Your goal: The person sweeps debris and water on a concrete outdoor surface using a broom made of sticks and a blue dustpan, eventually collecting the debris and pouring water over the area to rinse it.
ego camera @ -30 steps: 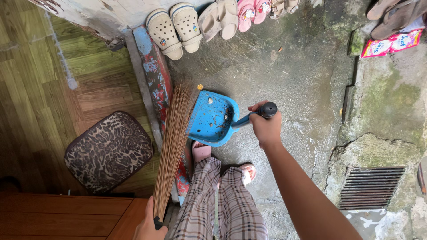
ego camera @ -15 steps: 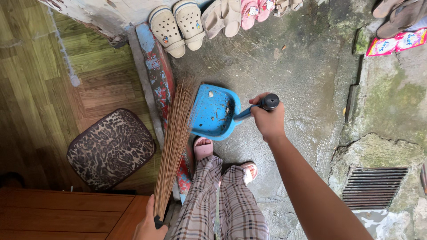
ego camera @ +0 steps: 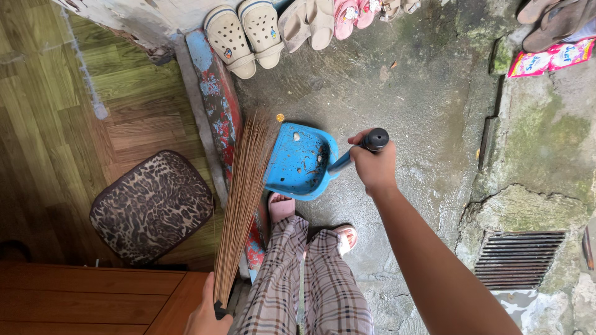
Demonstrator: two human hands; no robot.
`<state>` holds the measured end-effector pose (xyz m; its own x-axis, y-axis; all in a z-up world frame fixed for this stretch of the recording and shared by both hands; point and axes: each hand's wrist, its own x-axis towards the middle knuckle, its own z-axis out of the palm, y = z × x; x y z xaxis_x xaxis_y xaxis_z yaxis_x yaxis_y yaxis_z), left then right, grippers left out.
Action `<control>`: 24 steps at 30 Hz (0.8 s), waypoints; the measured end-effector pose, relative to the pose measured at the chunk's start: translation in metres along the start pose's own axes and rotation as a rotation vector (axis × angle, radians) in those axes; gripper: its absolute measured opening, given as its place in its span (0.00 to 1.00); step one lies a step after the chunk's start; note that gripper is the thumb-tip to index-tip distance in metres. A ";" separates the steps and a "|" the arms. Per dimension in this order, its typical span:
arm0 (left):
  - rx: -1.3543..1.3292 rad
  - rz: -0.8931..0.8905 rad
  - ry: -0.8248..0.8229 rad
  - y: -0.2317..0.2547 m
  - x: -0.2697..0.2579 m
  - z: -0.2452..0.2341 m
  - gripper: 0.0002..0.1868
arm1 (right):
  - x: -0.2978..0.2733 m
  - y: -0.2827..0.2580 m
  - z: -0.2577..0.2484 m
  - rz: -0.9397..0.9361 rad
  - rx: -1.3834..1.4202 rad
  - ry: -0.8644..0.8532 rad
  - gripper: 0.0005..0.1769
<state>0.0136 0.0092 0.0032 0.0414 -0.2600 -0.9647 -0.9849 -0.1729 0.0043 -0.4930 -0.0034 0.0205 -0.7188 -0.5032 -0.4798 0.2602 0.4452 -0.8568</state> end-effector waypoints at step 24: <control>0.063 -0.083 -0.049 0.020 -0.016 -0.013 0.62 | -0.016 -0.008 -0.011 -0.028 -0.110 -0.052 0.10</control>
<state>-0.0048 -0.0020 0.0223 0.1170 -0.2000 -0.9728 -0.9871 -0.1313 -0.0917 -0.4905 0.0096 0.0370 -0.6894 -0.5531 -0.4678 0.1664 0.5075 -0.8454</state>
